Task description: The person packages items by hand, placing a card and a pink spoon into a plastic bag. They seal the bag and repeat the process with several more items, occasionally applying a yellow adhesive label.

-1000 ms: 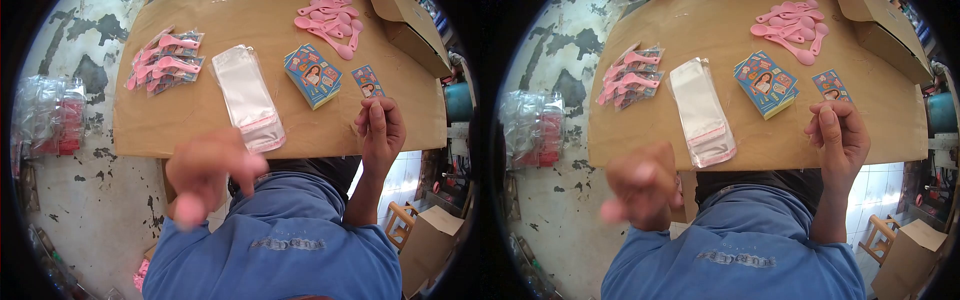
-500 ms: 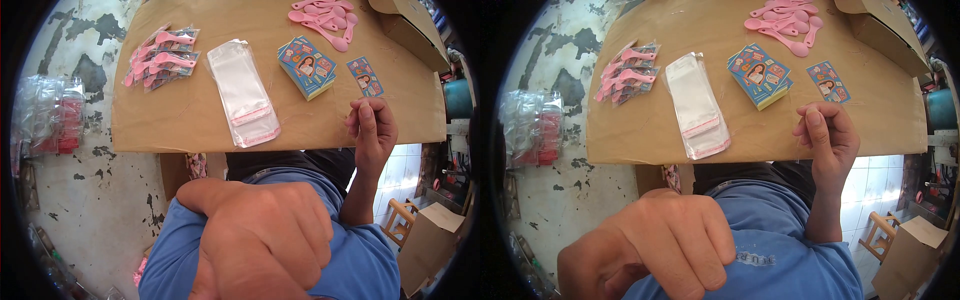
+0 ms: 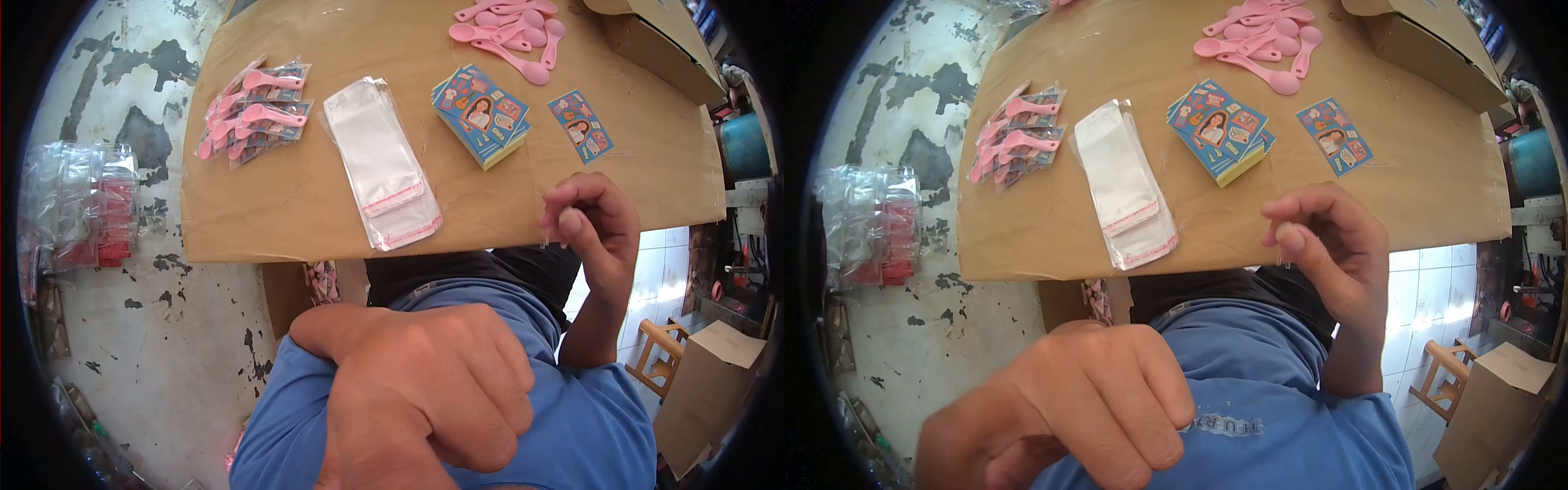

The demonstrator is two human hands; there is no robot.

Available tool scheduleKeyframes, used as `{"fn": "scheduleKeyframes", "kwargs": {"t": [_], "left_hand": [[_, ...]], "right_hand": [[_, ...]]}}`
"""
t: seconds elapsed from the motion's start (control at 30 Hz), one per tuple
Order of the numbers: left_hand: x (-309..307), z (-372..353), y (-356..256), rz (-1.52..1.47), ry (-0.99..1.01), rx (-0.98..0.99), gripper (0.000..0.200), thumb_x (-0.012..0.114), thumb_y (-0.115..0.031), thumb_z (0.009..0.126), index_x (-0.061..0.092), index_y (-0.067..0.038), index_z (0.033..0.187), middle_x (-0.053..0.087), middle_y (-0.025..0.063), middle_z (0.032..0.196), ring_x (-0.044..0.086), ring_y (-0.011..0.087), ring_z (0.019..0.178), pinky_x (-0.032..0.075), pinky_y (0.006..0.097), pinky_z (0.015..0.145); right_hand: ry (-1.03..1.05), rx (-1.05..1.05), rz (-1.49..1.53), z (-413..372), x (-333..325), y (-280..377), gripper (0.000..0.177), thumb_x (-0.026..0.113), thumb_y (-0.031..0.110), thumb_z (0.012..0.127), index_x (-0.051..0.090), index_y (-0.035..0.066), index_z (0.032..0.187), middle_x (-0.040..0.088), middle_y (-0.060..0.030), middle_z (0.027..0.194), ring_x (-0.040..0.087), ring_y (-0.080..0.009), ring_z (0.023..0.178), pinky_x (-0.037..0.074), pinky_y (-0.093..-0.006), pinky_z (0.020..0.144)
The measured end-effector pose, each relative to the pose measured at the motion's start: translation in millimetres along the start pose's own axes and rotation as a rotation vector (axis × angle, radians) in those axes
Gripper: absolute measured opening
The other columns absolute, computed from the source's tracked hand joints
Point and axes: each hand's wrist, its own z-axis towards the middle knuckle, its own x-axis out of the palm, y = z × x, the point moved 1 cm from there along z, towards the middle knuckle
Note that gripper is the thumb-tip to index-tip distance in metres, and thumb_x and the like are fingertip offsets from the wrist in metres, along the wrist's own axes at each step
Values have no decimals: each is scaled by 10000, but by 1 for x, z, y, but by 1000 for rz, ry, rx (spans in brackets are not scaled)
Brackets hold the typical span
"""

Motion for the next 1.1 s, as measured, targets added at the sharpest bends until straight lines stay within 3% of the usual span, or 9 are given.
{"fn": "scheduleKeyframes", "kwargs": {"t": [0.13, 0.3, 0.37, 0.5, 0.57, 0.63, 0.8, 1.0, 1.1], "left_hand": [[0, -3, -3, -45, -36, -95, 664, 441, -639, 1061, 613, -7, 950, 517, 95, 684, 469, 230, 467, 301, 359, 413], [-4, 0, 7, -116, -143, -92, 689, 522, -654, 1024, 623, 26, 980, 565, 120, 703, 469, 227, 457, 314, 345, 406], [-7, 1, 12, -137, -141, -82, 688, 528, -654, 1022, 628, 26, 986, 563, 118, 704, 467, 223, 457, 311, 343, 405], [-9, 6, 15, -158, -132, -77, 685, 541, -652, 1018, 636, 26, 1000, 560, 114, 707, 462, 215, 457, 306, 338, 401], [-6, 8, 16, -159, -130, -80, 684, 547, -652, 1016, 641, 25, 1006, 558, 112, 709, 460, 211, 456, 303, 336, 400], [-4, 10, 21, -172, -134, -94, 682, 553, -651, 1014, 645, 25, 1013, 556, 110, 711, 458, 206, 456, 300, 334, 398], [0, 11, 32, -208, -155, -122, 680, 568, -649, 1009, 656, 25, 1030, 552, 105, 714, 452, 196, 455, 293, 328, 394], [2, 13, 44, -249, -151, -118, 678, 586, -647, 1003, 670, 25, 1050, 547, 99, 719, 445, 184, 455, 285, 321, 389], [4, 15, 47, -266, -134, -111, 678, 595, -646, 1000, 676, 25, 1060, 545, 96, 721, 441, 178, 454, 281, 318, 386]], "right_hand": [[337, 103, 156, -26, -27, 7, 223, 798, 136, 842, 742, -39, 967, 755, -142, 981, 705, -218, 811, 531, -313, 718], [975, 445, 306, -50, -85, -39, 217, 748, 162, 978, 734, -40, 1056, 771, -149, 955, 720, -178, 811, 492, -265, 613], [536, 725, 396, -96, -141, -96, 229, 694, 183, 1012, 691, -39, 1068, 768, -144, 937, 693, -160, 681, 482, -265, 572], [-1239, 649, -124, -227, -309, -289, 264, 584, 154, 978, 622, 51, 1218, 687, -72, 985, 572, -90, 724, 444, -266, 610], [-1288, 890, -188, -308, -396, -346, 410, 608, 236, 978, 590, 9, 1319, 675, -86, 1008, 656, -217, 899, 516, -329, 737], [-1447, 793, 130, -294, -347, -353, 473, 634, 325, 1007, 578, 13, 1359, 673, -110, 1109, 657, -232, 930, 542, -357, 765], [-622, 843, -65, -177, -202, -311, 696, 570, 477, 1070, 405, 28, 1576, 487, -214, 1576, 501, -336, 1437, 420, -431, 1167], [-47, 665, -1372, -83, -186, -319, 610, 542, 478, 1070, 518, 66, 1519, 480, -186, 1599, 463, -363, 1464, 426, -462, 1149], [73, 556, -1671, -52, -184, -323, 605, 549, 472, 1066, 523, 67, 1515, 486, -187, 1593, 468, -366, 1458, 424, -469, 1149]]}}
